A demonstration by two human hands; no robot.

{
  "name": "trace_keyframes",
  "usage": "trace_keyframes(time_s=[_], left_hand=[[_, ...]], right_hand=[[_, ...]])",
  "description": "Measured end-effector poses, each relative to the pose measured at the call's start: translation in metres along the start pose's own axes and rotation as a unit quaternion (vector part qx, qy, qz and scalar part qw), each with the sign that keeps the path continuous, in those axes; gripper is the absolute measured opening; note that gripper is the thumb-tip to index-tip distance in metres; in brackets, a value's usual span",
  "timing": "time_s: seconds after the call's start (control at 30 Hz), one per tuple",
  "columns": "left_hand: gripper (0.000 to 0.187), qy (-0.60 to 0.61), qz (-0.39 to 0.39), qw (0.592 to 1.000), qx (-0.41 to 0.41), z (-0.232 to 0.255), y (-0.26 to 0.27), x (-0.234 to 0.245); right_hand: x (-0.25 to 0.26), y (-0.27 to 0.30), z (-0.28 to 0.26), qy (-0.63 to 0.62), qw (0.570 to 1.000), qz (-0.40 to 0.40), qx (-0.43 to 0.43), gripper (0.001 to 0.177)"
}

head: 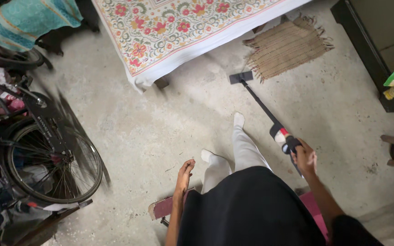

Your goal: The person cleans the floor by hand using a vacuum cleaner, moving the vacuum head under and around a bed and several other items.

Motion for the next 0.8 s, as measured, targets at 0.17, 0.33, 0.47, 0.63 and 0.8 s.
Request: trace_keyframes(time_s=[0.17,0.33,0.47,0.63,0.8], left_hand=[[0.058,-0.032,-0.04,0.999,0.013,0.004,-0.006,-0.018],[0.058,-0.065,-0.077,0.995,0.014,0.02,-0.012,-0.043],[0.058,-0.073,-0.082,0.994,0.007,0.03,-0.015,-0.063],[0.056,-0.081,-0.058,0.995,0.016,0.026,-0.02,-0.087],[0.055,-0.069,-0.031,0.997,0.012,0.02,-0.014,-0.121]], right_hand=[[0.042,0.078,0.05,-0.049,0.998,0.021,-0.037,0.042],[0.052,0.121,0.045,-0.092,0.99,0.046,-0.097,0.046],[0.054,0.101,0.002,0.001,0.998,0.024,-0.058,0.047],[0.069,0.031,-0.023,0.015,1.0,-0.004,-0.009,0.049],[0.068,-0.062,-0.034,-0.057,0.995,-0.065,0.043,0.043]])
Point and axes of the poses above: each hand's wrist, its own y-axis away from the middle knuckle, its own x-axis out of the back of the hand, z = x × y, the point moved 7 cm from there along -y, towards the middle knuckle, and after that the axes turned 14 degrees about -z, right-handed, at the moved point
